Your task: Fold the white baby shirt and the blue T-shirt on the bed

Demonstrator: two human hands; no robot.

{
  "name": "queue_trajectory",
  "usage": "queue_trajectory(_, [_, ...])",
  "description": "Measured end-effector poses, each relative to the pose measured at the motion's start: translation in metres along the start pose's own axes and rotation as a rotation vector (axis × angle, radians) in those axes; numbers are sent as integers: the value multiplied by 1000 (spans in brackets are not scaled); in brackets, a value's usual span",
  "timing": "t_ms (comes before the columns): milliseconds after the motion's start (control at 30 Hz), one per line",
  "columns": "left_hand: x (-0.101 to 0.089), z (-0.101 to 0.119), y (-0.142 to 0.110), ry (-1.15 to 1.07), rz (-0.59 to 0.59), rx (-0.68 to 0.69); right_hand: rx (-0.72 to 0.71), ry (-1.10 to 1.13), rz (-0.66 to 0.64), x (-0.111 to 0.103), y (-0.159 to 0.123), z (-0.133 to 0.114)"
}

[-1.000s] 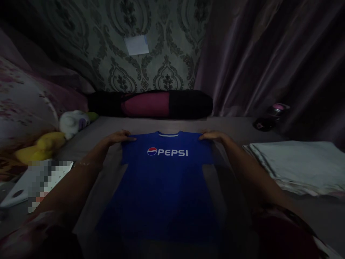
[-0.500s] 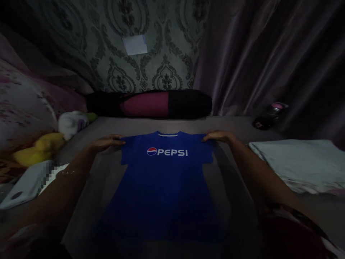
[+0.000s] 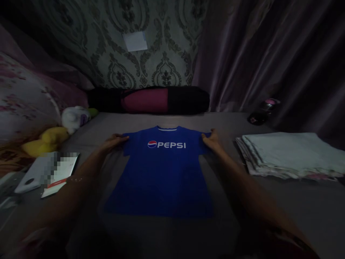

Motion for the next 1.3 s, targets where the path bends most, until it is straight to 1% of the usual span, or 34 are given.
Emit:
queue_trajectory(33, [2, 0, -5, 28, 5, 5, 62, -37, 67, 2, -11, -2])
queue_trajectory(67, [5, 1, -10, 54, 7, 11, 87, -78, 114, 4, -21, -7])
queue_trajectory(100, [8, 1, -15, 77, 8, 22, 74, -121, 145, 6, -30, -15])
queue_trajectory(200, [15, 1, -27, 147, 28, 52, -9, -275, 137, 14, -44, -32])
queue_trajectory(267, [15, -4, -34, 205, 65, 46, -9, -344, 127, 14, -45, -33])
queue_trajectory(367, [11, -16, -49, 259, 105, 23, 1, -372, 135, 7, -48, -27])
queue_trajectory(433, [13, -26, -64, 247, 59, 37, 3, -370, 190, -2, -58, -23])
queue_trajectory(500, [17, -37, -83, 225, -28, 54, -2, -375, 230, -8, -75, -19])
queue_trajectory(533, [20, -42, -95, 220, -67, 64, -9, -375, 204, -7, -84, -17])
queue_trajectory(567, [22, -46, -106, 225, -98, 77, -20, -370, 148, -4, -94, -15])
queue_trajectory(667, [28, -55, -140, 280, -136, 114, -66, -334, -74, 15, -127, -8])
queue_trajectory(767, [32, -60, -166, 354, -111, 140, -76, -302, -201, 35, -163, -4])
queue_trajectory(867, [38, -62, -184, 383, -73, 168, -45, -303, -259, 49, -192, -4])
queue_trajectory(933, [41, -64, -192, 367, -59, 171, -13, -322, -274, 52, -206, -6])
queue_trajectory(1033, [44, -65, -198, 338, -68, 174, 33, -343, -294, 52, -217, -10])
queue_trajectory(1167, [46, -68, -197, 317, -84, 174, 45, -321, -363, 48, -223, -12])
queue_trajectory(1300, [45, -71, -193, 334, -99, 210, 63, -280, -421, 44, -227, -11])
Point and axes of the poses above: each hand's wrist, its own y-axis towards the middle knuckle, its own x-axis out of the palm, z = x × y, the point moved 7 cm from there along y, towards the middle knuckle, and after that the axes turned 14 degrees about -z, right-handed, at the moved point
